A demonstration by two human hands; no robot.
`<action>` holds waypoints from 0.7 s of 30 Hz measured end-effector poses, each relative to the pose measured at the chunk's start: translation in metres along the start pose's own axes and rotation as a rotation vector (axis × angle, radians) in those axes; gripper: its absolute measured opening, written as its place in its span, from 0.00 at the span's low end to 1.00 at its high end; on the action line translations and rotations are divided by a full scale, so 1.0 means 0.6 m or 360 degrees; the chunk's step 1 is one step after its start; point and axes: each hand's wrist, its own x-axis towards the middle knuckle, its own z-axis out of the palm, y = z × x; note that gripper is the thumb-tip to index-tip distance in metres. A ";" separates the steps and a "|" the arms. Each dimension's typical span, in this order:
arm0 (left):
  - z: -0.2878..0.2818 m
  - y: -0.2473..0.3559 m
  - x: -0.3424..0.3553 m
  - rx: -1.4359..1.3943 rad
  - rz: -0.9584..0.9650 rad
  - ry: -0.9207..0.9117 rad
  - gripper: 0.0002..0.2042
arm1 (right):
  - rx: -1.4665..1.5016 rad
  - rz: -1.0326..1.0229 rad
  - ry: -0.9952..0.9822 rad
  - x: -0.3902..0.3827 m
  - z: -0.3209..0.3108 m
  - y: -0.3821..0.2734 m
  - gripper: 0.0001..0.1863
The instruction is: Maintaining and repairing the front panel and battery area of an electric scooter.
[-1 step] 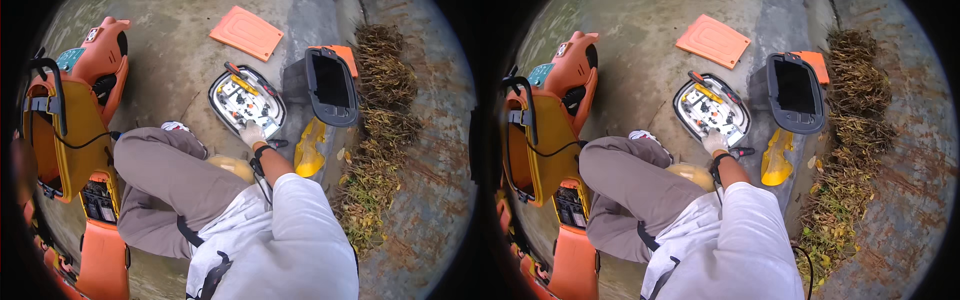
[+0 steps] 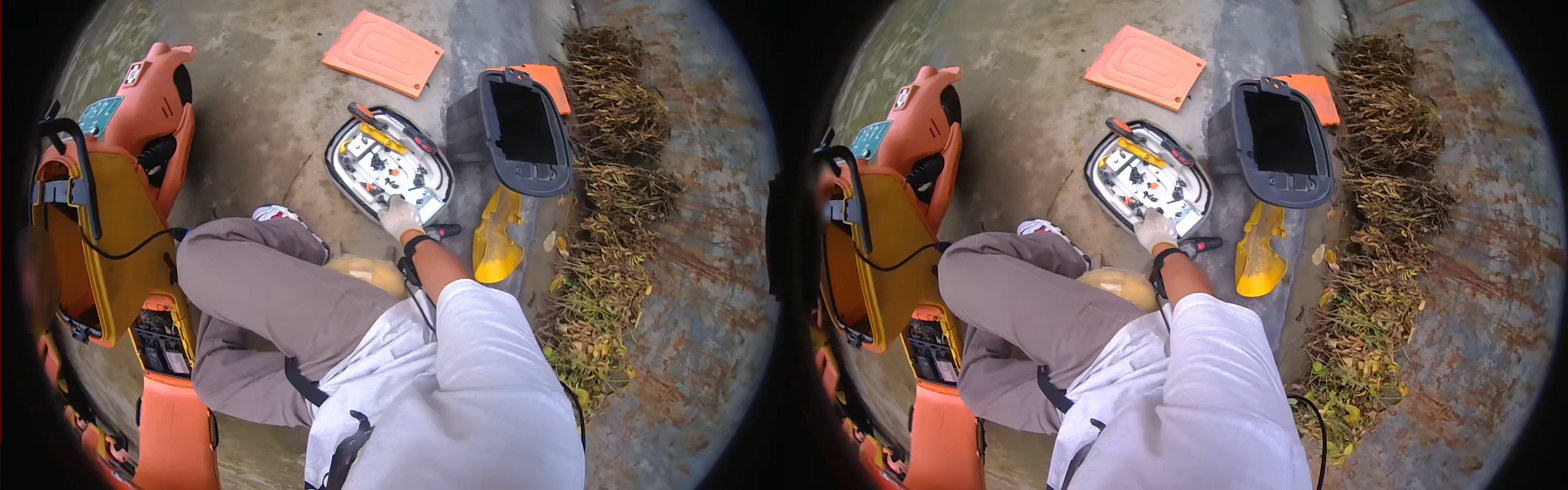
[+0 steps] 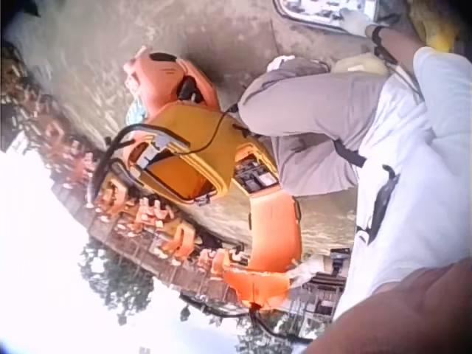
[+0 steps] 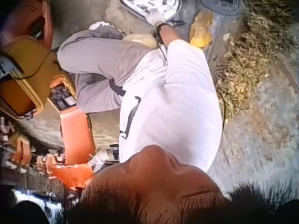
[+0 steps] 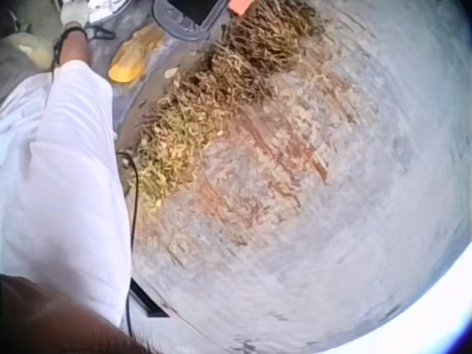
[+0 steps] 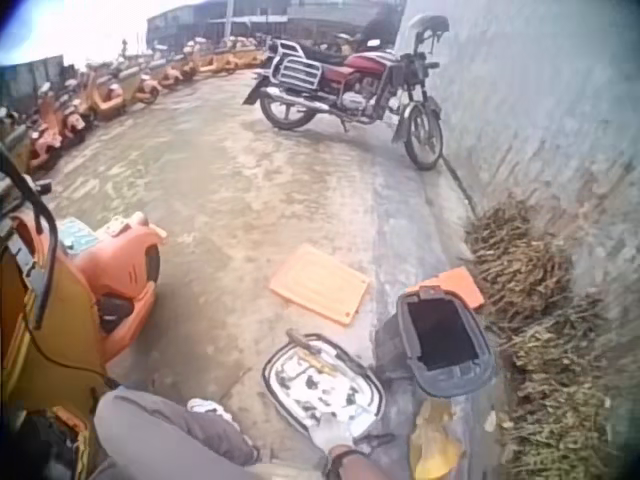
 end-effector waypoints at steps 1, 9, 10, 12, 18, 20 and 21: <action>0.039 0.000 0.004 -0.0054 -0.0018 -0.0071 0.29 | 0.0023 0.0017 0.0027 0.002 0.007 0.002 0.23; 0.205 0.053 0.031 -0.0249 -0.0081 -0.0447 0.29 | 0.0131 -0.0176 -0.0073 -0.009 0.004 0.011 0.22; 0.207 0.059 0.033 -0.0243 -0.0090 -0.0466 0.29 | 0.0145 -0.0176 -0.0066 -0.007 0.005 0.011 0.22; 0.203 0.070 0.030 -0.0218 -0.0120 -0.0496 0.29 | 0.0125 -0.0116 -0.0086 -0.004 0.010 0.015 0.22; 0.171 0.098 0.000 -0.0111 -0.0257 -0.0577 0.30 | 0.0073 -0.0152 -0.0136 0.022 0.034 0.029 0.22; 0.153 0.108 -0.010 -0.0062 -0.0305 -0.0588 0.30 | 0.0086 -0.0171 -0.0159 0.024 0.039 0.026 0.22; 0.147 0.111 -0.015 -0.0038 -0.0334 -0.0597 0.30 | 0.0089 -0.0160 -0.0164 0.019 0.035 0.026 0.23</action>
